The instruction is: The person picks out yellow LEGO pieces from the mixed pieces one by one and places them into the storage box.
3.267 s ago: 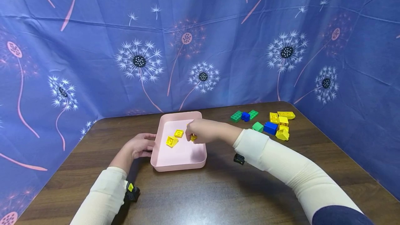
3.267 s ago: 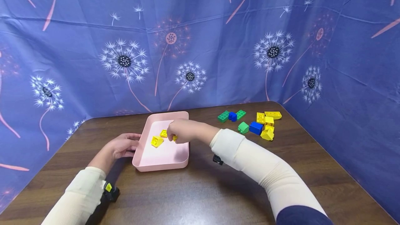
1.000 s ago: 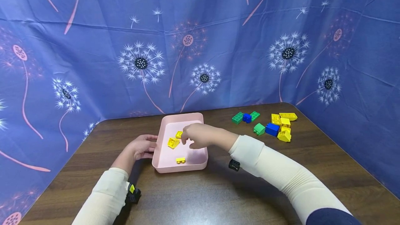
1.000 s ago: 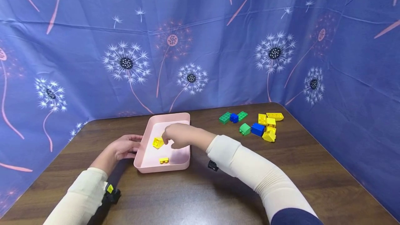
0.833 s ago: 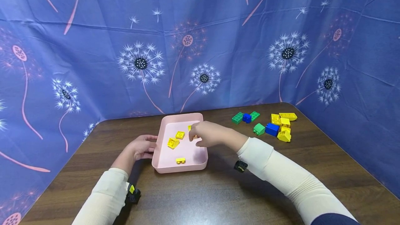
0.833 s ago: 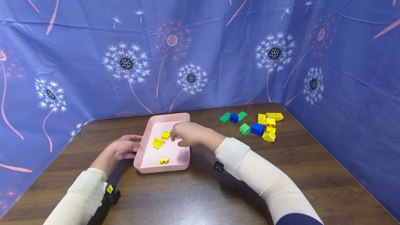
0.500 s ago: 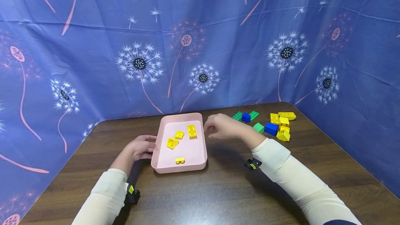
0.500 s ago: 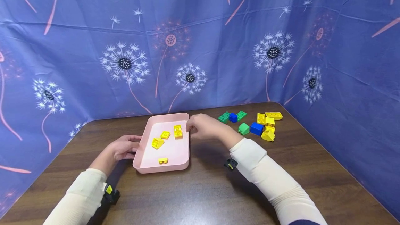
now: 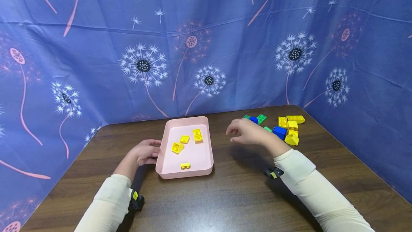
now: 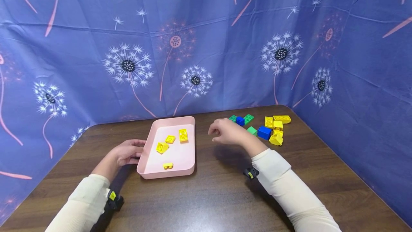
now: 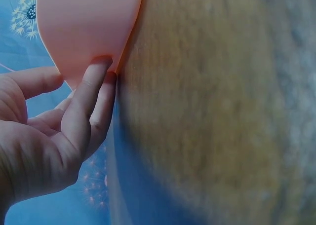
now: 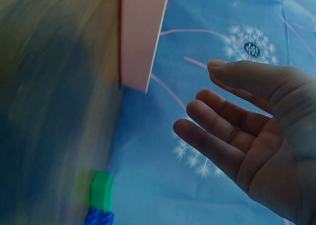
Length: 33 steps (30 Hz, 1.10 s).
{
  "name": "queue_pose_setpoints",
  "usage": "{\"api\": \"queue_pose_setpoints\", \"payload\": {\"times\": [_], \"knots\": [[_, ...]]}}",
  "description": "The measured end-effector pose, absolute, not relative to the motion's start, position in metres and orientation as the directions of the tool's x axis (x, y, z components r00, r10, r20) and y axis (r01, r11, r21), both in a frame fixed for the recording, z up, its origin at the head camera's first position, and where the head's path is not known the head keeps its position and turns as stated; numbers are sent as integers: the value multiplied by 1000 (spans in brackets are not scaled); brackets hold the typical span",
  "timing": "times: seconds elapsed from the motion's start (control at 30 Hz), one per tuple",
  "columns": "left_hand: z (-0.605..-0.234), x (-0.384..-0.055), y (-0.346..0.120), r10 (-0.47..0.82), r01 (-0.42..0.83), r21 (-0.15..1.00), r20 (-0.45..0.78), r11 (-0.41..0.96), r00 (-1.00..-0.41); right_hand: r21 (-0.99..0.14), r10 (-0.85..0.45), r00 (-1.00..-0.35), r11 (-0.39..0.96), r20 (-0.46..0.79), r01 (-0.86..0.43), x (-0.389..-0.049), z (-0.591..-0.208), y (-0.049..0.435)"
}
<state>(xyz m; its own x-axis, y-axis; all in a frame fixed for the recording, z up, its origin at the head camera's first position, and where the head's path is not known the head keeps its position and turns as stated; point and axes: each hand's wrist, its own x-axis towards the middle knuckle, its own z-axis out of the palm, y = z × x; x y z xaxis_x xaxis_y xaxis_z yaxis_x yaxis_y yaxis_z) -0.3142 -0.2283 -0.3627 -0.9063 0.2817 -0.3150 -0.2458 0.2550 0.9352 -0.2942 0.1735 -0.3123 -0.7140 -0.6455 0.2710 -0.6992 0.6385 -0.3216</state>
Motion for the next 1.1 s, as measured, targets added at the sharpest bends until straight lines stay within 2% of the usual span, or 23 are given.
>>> {"api": "queue_pose_setpoints", "payload": {"times": [0.17,0.57,0.83,1.1], "knots": [[-365,-314,-225,236,-261,927,-326,268,-915,-363,-613,-739,644,281,-673,-294,-318,191],[-366,-315,-226,233,-265,929,-327,259,-916,-407,-524,-792,680,312,-610,-296,-324,226],[-365,-313,-225,235,-260,929,-324,264,-916,-441,-418,-873,754,252,-488,-293,-319,248],[-367,-315,-225,232,-263,928,-326,266,-916,-452,-319,-915,797,249,-401,-290,-311,279]]}}
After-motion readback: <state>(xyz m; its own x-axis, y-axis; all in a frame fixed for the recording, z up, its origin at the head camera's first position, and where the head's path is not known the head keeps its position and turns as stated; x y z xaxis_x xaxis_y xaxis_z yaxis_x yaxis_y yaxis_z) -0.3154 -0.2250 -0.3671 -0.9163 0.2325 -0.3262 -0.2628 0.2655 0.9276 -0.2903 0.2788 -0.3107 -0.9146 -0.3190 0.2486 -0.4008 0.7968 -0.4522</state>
